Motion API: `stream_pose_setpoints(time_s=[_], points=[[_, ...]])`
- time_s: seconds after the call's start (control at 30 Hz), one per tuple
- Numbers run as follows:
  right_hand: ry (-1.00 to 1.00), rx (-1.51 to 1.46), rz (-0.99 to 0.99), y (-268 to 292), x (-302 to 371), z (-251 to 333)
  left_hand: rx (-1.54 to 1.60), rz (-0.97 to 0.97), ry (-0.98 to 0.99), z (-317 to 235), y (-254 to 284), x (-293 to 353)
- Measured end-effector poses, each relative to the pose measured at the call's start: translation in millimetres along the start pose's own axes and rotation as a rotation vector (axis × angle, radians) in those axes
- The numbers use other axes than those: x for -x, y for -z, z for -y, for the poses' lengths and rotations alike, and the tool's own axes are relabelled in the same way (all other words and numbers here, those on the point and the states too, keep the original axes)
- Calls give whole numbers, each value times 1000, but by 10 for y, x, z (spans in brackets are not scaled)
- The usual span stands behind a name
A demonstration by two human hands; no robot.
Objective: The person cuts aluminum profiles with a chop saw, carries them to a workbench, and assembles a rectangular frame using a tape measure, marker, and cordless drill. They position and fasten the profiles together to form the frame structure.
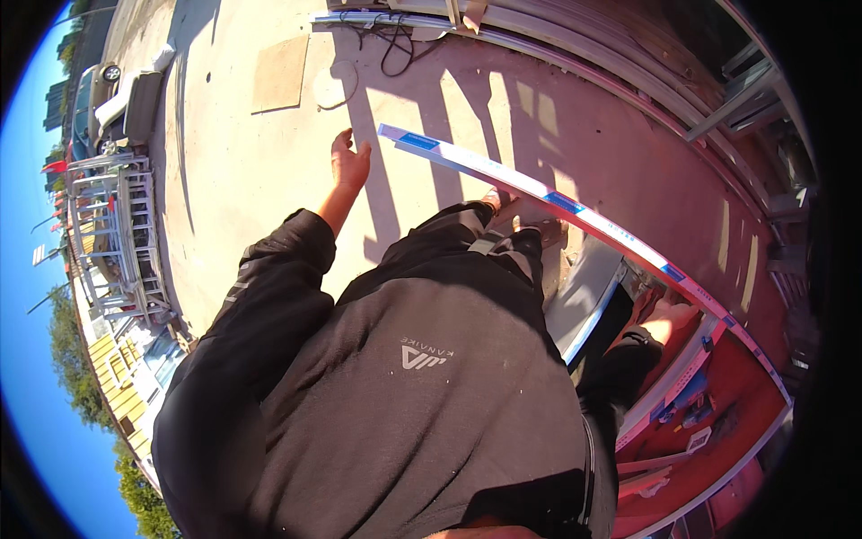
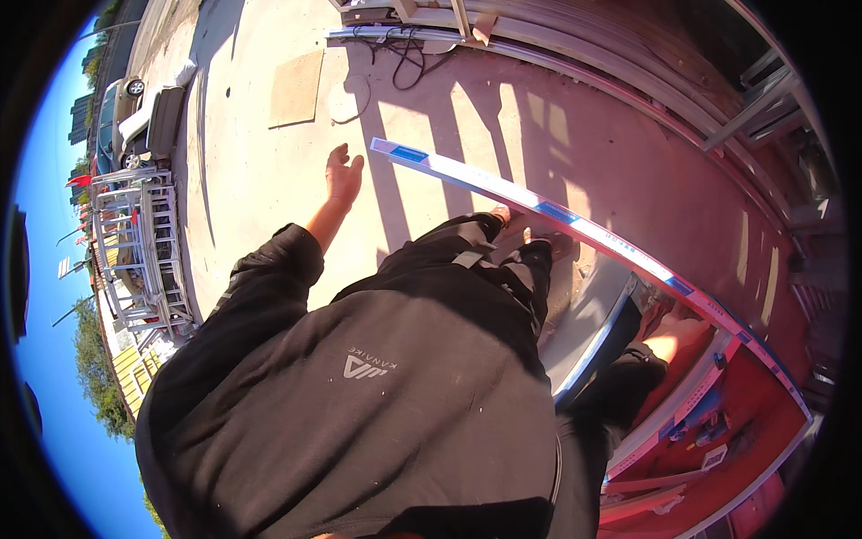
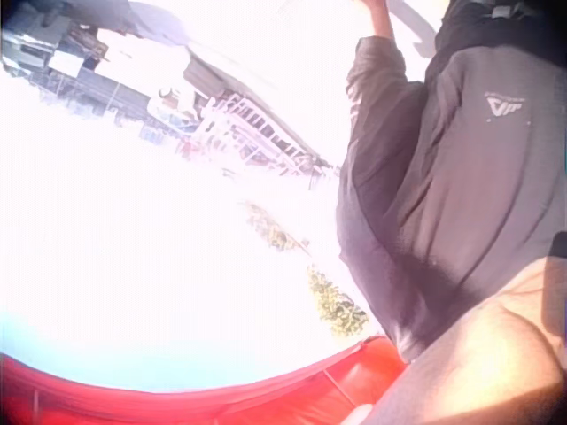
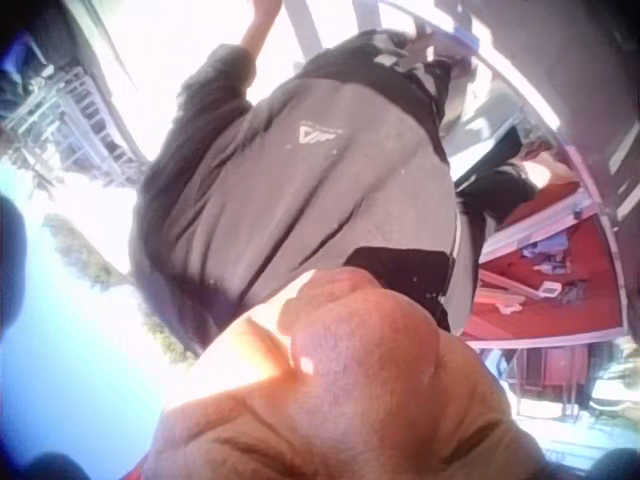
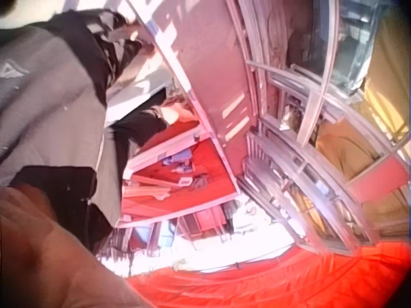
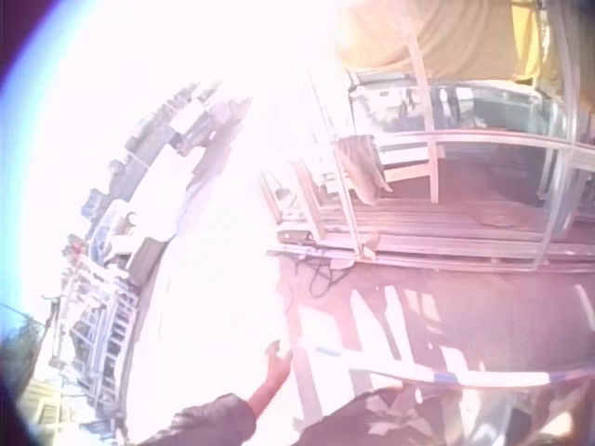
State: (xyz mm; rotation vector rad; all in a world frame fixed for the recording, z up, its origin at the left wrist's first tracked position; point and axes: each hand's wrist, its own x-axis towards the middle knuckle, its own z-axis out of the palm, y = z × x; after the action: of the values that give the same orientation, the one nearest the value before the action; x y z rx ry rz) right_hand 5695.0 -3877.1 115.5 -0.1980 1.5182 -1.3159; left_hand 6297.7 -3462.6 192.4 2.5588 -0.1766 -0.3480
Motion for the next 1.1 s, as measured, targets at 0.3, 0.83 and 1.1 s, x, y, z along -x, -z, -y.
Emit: stream_pose_setpoints(time_s=[0.3,0.83,1.1], points=[[-88,36,85,-142,640,-790,15,119,-811,-654,-311,204],[120,-118,-506,-829,1003,-960,-645,1332,-947,-2433,-2216,1311],[193,39,-615,-792,723,-1203,-647,1275,-1049,-2458,-2226,1257]])
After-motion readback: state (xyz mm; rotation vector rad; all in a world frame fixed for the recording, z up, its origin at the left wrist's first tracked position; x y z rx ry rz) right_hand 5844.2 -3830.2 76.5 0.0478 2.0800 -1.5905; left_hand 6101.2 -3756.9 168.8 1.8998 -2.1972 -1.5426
